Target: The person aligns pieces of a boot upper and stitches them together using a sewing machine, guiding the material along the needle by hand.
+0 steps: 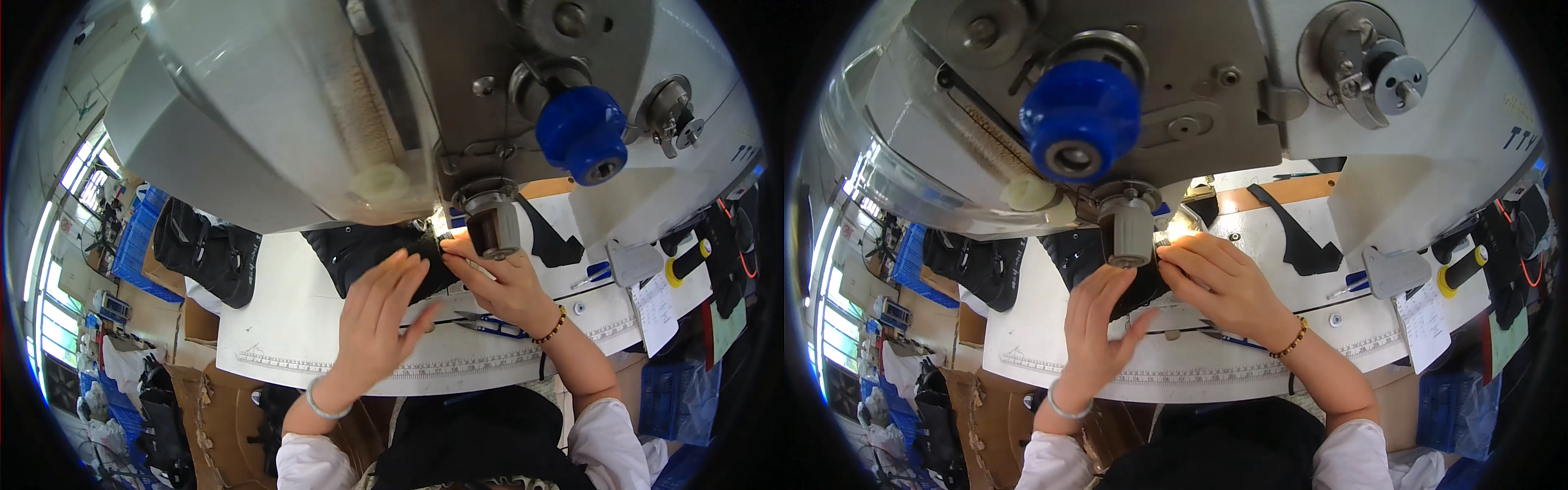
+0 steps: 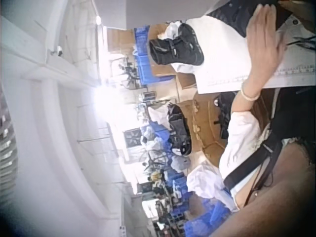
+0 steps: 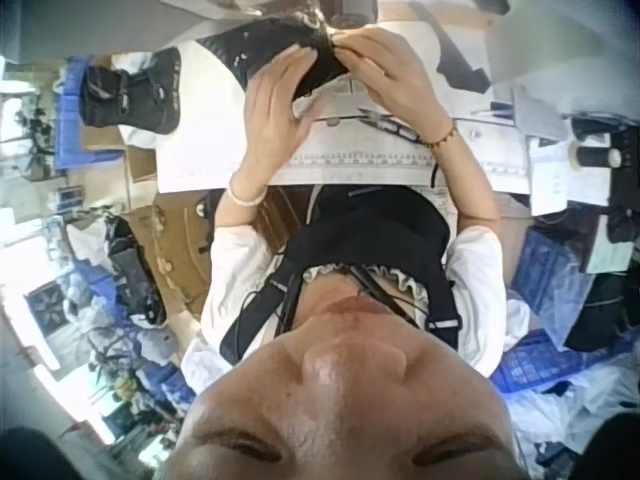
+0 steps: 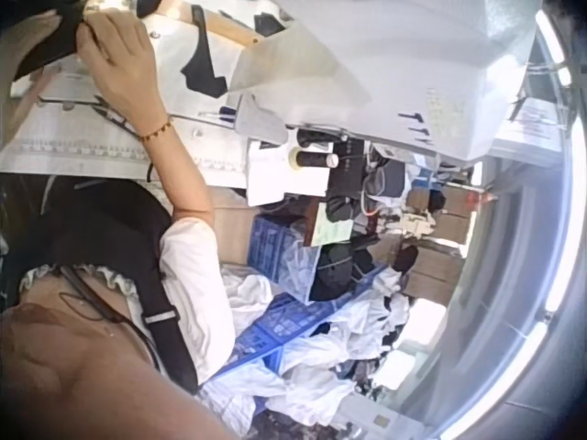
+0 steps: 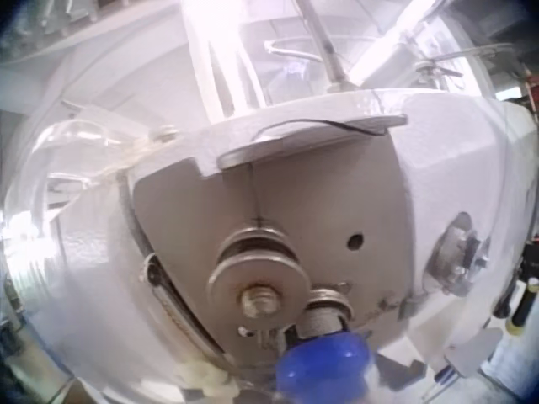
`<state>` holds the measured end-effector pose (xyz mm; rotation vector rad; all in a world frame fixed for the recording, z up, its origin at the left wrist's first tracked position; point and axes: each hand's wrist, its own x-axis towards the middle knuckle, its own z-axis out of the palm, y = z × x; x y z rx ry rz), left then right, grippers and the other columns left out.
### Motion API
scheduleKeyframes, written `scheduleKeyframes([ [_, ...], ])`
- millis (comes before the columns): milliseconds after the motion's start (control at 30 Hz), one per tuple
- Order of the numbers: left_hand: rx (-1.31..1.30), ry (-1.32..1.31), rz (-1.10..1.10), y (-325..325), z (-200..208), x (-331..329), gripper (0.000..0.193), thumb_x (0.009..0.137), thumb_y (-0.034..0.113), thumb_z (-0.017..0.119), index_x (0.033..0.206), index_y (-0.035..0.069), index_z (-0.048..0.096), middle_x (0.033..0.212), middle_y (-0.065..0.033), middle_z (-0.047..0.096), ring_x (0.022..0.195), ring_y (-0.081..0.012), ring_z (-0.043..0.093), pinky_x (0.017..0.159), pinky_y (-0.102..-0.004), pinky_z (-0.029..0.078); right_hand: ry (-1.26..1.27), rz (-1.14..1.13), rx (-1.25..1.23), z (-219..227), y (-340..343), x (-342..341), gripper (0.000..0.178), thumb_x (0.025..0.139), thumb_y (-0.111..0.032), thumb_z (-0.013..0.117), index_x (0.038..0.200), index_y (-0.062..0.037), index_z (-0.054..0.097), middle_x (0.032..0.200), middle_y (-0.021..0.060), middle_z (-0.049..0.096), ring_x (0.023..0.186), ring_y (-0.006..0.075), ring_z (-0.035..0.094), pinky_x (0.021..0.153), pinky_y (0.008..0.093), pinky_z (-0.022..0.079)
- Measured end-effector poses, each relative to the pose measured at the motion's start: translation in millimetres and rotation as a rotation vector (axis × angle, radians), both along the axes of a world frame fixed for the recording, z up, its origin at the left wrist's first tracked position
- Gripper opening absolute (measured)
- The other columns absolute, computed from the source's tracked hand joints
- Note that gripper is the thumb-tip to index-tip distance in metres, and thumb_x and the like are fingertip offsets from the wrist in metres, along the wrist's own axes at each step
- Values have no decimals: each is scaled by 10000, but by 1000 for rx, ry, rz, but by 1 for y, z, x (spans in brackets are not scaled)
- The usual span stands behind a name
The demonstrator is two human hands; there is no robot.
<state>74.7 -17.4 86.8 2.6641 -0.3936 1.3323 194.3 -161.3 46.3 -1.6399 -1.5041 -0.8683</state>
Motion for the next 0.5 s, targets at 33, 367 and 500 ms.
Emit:
scheduleKeyframes([
  [33, 2, 57, 16, 3, 1, 4, 304, 721, 118, 695, 979, -12, 598, 887, -110, 630, 821, -245, 624, 628, -285, 512, -10, 1, 33, -1, 1, 0, 220, 687, -62, 608, 902, -13, 599, 1042, 82, 566, 965, 239, 542, 824, 333, 467],
  [367, 97, -101, 41, 7, -14, 11, 271, 716, 126, 689, 937, -15, 619, 913, -105, 644, 899, -245, 620, 772, -301, 530, -7, -9, 75, 3, 1, 0, 216, 684, -41, 615, 893, 10, 597, 1003, 97, 577, 922, 245, 561, 804, 338, 483],
  [500, 30, -71, -11, 5, -17, 10, 280, 687, 143, 710, 928, 21, 637, 931, -76, 649, 924, -228, 612, 791, -298, 514, 6, -6, 93, 1, 4, -2, 232, 675, -40, 618, 900, 11, 596, 999, 95, 578, 917, 250, 560, 780, 341, 486],
])
